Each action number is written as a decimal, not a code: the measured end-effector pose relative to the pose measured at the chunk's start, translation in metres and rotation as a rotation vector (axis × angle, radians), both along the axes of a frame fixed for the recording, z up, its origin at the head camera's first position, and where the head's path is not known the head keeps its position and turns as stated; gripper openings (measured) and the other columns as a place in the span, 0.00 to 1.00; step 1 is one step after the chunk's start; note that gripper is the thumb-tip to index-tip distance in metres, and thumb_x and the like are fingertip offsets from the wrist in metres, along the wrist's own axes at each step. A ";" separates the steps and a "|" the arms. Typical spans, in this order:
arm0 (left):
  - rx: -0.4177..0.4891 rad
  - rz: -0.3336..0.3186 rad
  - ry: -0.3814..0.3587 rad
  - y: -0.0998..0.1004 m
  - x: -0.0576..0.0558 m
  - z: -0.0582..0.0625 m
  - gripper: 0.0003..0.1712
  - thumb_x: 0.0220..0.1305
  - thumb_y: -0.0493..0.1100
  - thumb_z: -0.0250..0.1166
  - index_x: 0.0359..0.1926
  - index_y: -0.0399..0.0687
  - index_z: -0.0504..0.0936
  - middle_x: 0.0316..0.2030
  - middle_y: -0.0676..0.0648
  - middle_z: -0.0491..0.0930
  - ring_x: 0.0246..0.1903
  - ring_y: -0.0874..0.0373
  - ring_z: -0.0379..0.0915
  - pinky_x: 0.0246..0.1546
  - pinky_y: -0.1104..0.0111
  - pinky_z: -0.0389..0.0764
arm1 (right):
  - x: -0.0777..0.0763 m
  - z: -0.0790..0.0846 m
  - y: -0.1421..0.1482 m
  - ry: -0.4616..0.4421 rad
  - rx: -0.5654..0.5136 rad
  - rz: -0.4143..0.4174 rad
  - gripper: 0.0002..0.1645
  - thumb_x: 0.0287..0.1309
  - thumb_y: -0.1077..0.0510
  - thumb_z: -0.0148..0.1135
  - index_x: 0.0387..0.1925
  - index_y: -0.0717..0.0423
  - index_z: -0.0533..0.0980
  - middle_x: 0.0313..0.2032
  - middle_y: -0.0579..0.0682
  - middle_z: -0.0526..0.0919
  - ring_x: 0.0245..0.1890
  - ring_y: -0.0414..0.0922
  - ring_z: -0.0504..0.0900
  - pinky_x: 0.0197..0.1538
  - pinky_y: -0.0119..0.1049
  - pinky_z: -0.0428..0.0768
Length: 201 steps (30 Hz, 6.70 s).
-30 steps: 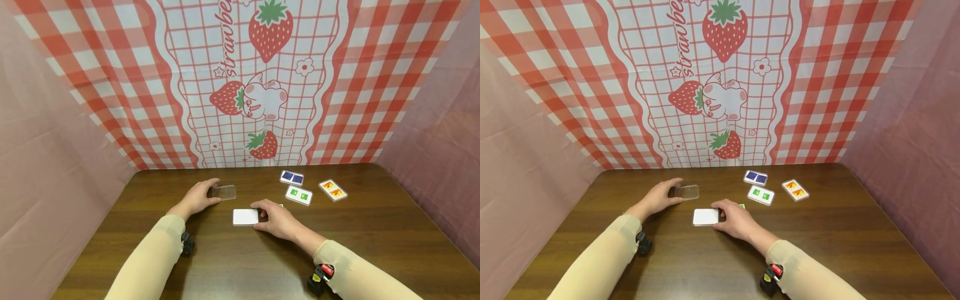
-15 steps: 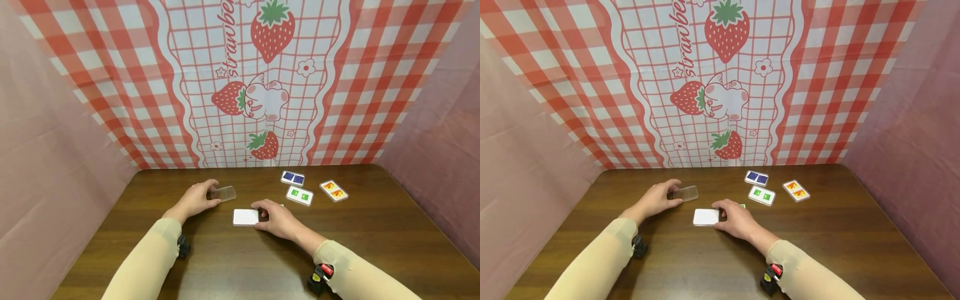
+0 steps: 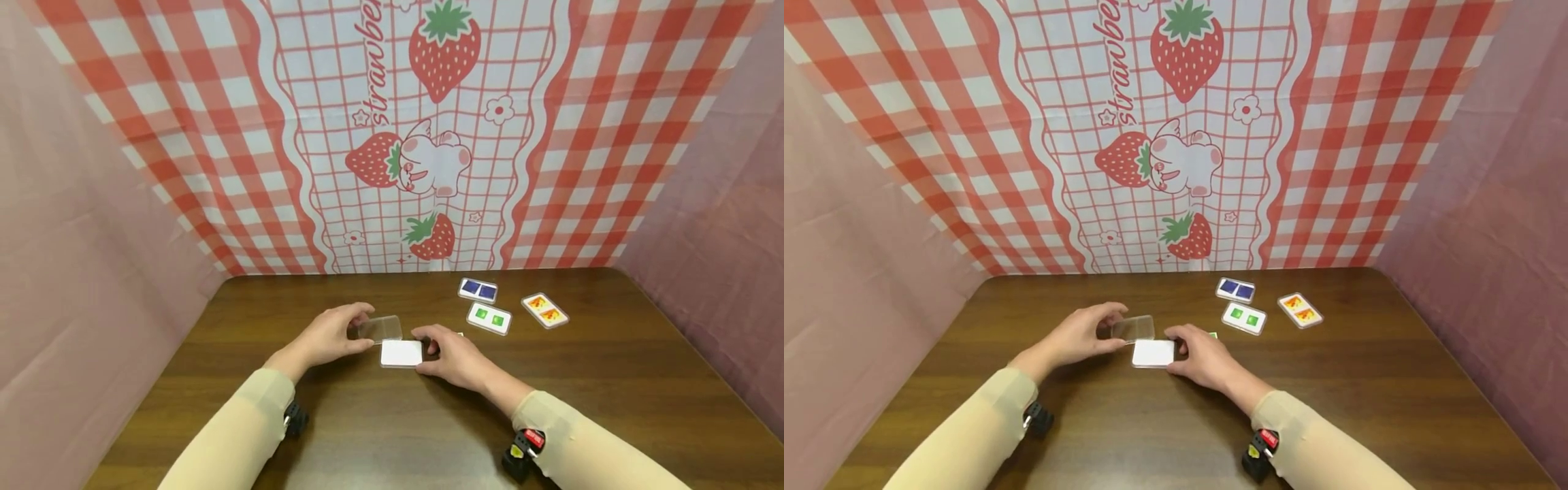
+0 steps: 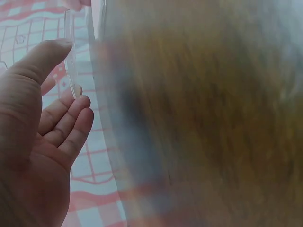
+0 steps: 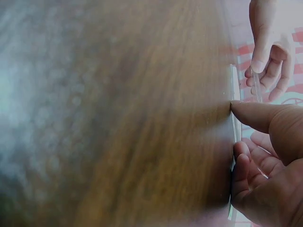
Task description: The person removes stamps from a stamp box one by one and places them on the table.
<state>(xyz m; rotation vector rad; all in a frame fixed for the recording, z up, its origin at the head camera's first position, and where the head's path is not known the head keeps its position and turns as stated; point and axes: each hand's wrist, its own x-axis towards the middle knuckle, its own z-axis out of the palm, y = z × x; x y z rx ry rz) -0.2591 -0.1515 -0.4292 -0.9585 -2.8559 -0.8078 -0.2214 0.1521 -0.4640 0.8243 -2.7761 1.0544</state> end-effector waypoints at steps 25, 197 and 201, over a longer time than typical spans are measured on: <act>-0.042 -0.138 0.005 0.024 0.012 -0.005 0.35 0.69 0.48 0.80 0.72 0.44 0.80 0.56 0.47 0.87 0.54 0.53 0.83 0.58 0.53 0.83 | 0.006 0.019 -0.004 -0.102 -0.010 -0.016 0.42 0.55 0.59 0.87 0.69 0.65 0.79 0.53 0.51 0.87 0.44 0.43 0.82 0.46 0.35 0.80; -0.536 0.041 0.114 0.062 0.046 0.013 0.35 0.78 0.67 0.66 0.73 0.51 0.82 0.72 0.46 0.78 0.71 0.45 0.75 0.70 0.41 0.71 | 0.008 0.047 0.061 0.147 0.188 -0.157 0.23 0.73 0.54 0.74 0.63 0.61 0.85 0.52 0.55 0.87 0.50 0.54 0.87 0.51 0.58 0.85; -0.560 0.062 0.084 0.061 0.035 0.014 0.35 0.79 0.66 0.65 0.74 0.52 0.81 0.72 0.46 0.78 0.71 0.45 0.75 0.71 0.40 0.70 | 0.007 0.044 0.067 0.163 0.185 -0.176 0.23 0.72 0.53 0.75 0.62 0.60 0.85 0.54 0.56 0.88 0.53 0.56 0.86 0.53 0.59 0.84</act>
